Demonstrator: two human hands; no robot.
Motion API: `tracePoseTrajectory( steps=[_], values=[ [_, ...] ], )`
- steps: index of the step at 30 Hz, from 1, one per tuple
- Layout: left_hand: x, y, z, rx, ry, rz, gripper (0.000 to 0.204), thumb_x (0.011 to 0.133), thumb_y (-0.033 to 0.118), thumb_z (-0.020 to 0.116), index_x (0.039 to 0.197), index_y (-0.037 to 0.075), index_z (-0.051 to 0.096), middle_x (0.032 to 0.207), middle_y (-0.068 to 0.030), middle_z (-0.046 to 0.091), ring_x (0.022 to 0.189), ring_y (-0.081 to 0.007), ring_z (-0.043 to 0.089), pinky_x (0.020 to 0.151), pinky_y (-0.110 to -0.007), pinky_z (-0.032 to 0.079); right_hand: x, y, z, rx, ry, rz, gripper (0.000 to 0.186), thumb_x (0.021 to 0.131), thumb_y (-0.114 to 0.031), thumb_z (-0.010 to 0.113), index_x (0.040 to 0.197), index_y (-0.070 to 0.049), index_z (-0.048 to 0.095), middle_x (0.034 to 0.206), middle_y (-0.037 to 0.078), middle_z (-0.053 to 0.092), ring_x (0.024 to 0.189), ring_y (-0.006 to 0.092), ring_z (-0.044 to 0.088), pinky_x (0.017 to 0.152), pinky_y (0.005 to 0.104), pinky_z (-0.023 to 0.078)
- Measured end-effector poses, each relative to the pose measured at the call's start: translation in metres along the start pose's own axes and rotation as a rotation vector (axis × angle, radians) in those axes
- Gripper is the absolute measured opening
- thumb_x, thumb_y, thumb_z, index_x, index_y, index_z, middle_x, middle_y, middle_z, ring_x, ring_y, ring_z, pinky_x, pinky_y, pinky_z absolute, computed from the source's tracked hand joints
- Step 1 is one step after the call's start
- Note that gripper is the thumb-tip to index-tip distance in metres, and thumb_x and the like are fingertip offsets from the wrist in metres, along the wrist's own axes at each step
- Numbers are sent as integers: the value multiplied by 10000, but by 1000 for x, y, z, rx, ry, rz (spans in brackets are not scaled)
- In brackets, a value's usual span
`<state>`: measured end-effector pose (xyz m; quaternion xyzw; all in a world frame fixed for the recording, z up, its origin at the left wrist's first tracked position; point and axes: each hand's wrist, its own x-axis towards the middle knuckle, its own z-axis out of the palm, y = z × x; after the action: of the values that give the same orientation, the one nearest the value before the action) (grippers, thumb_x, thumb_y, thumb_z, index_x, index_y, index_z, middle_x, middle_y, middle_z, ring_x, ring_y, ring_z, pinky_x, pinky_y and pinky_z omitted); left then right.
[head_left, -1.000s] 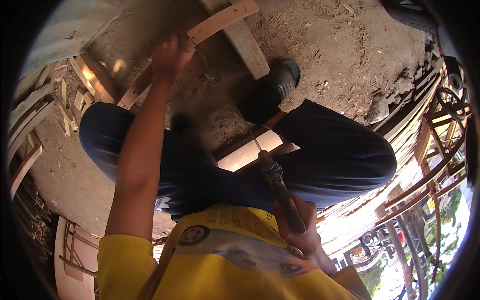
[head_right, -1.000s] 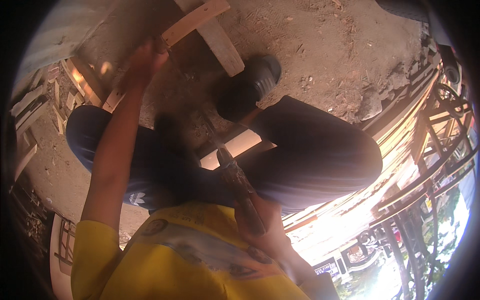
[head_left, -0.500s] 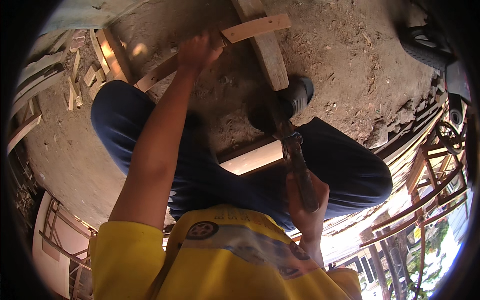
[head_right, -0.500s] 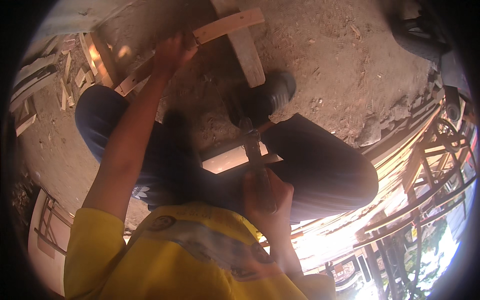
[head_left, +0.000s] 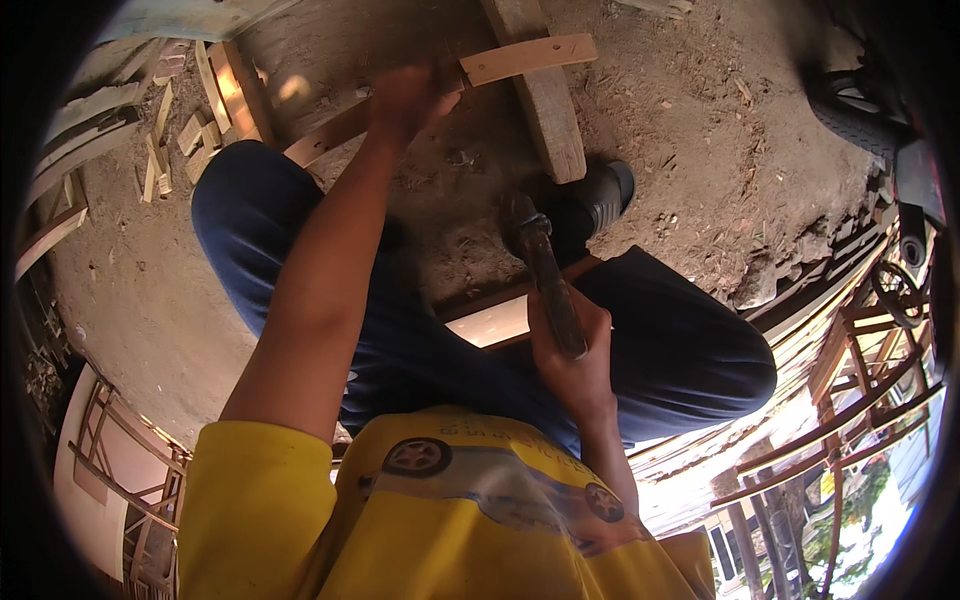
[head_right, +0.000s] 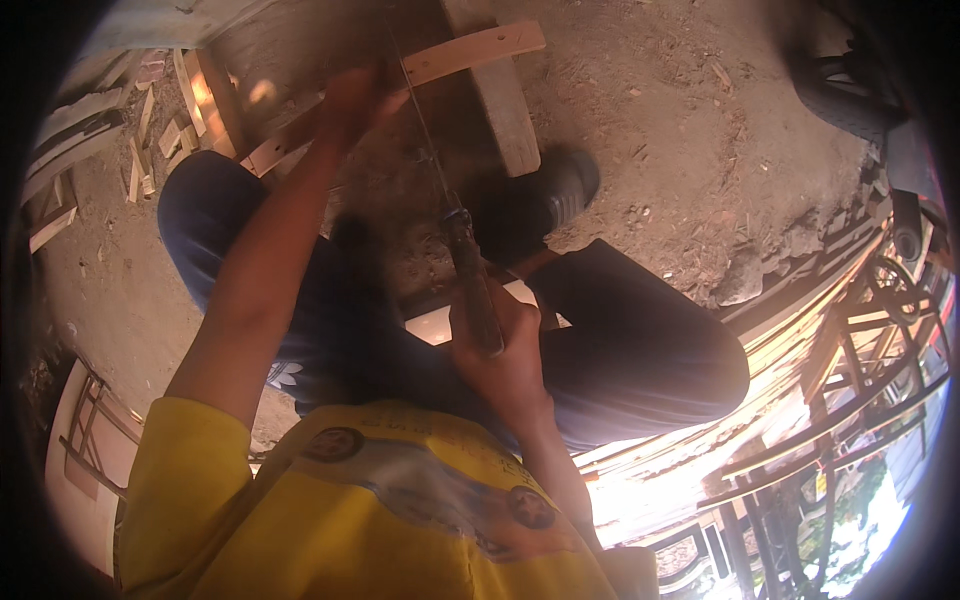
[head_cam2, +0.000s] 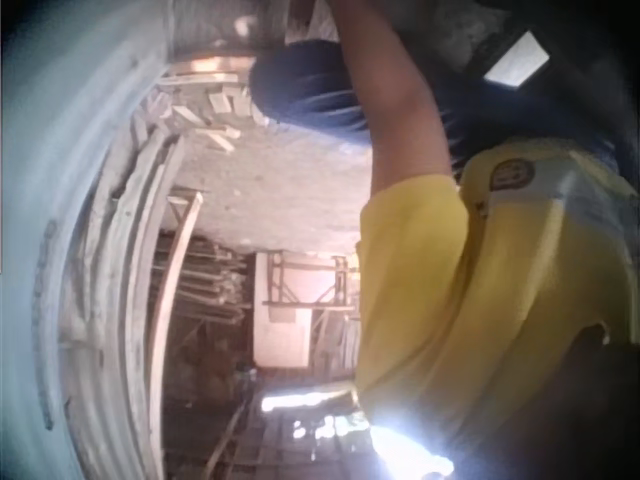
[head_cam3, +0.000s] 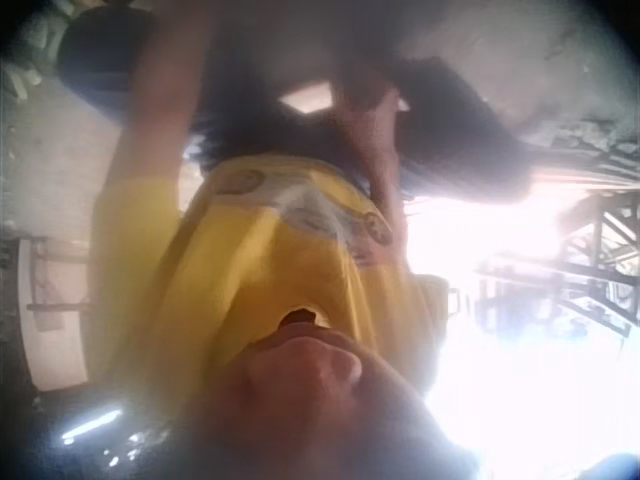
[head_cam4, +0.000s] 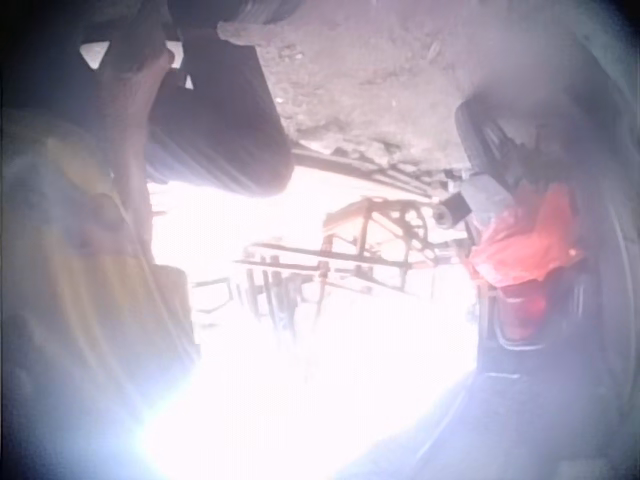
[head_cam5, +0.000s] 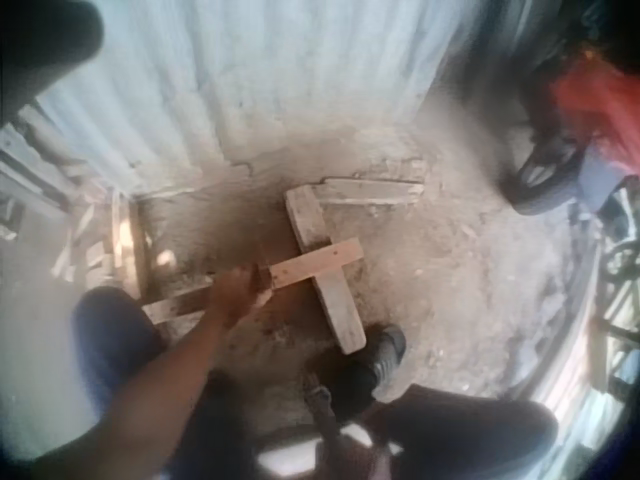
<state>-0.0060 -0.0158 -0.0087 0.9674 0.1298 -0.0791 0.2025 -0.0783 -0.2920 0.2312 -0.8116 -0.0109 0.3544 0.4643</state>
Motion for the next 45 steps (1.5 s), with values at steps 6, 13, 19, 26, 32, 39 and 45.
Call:
tracePoseTrajectory(
  steps=[6,13,19,26,32,39,45],
  values=[
    [-9,-1,3,160,162,-39,552,737,543,673,976,51,595,737,-148,669,723,-332,683,646,-459,546,-41,-1,-6,-62,69,-58,167,877,-69,619,759,21,543,557,0,454,541,27,376,458,264,311],
    [-8,-3,13,147,101,-21,576,755,544,663,1049,55,586,781,-167,671,760,-344,681,664,-454,550,-41,-11,-8,-91,22,57,103,898,-76,597,867,22,610,603,-21,489,591,24,400,484,245,337],
    [-1,6,4,101,88,-46,602,765,557,649,1097,59,582,832,-159,678,784,-334,680,663,-444,549,21,-7,18,-55,0,-27,104,901,-76,589,905,23,620,590,8,497,573,32,409,489,247,350],
    [2,-1,8,190,94,-71,605,758,542,665,1117,67,565,892,-172,664,816,-340,668,675,-443,542,-59,5,-18,-156,73,24,107,863,-63,592,823,30,624,597,102,573,542,141,573,511,298,445],
    [-4,5,2,110,17,-49,628,754,569,661,1127,74,564,885,-164,664,823,-330,671,692,-452,542,24,-14,25,-22,43,-43,195,885,-74,616,732,16,535,563,-9,496,550,16,405,459,263,321],
    [-8,-10,17,170,202,4,611,740,538,679,1101,57,571,769,-145,674,742,-328,684,636,-453,547,-48,-4,-11,-113,56,3,134,889,-56,595,788,31,583,551,5,502,549,20,439,456,246,342],
    [-3,6,-1,121,37,-79,587,738,534,675,1076,62,588,797,-150,681,757,-333,684,644,-462,547,-14,-5,6,-34,54,-51,159,884,-55,603,753,24,561,551,0,464,539,25,398,446,257,321]
  ],
)
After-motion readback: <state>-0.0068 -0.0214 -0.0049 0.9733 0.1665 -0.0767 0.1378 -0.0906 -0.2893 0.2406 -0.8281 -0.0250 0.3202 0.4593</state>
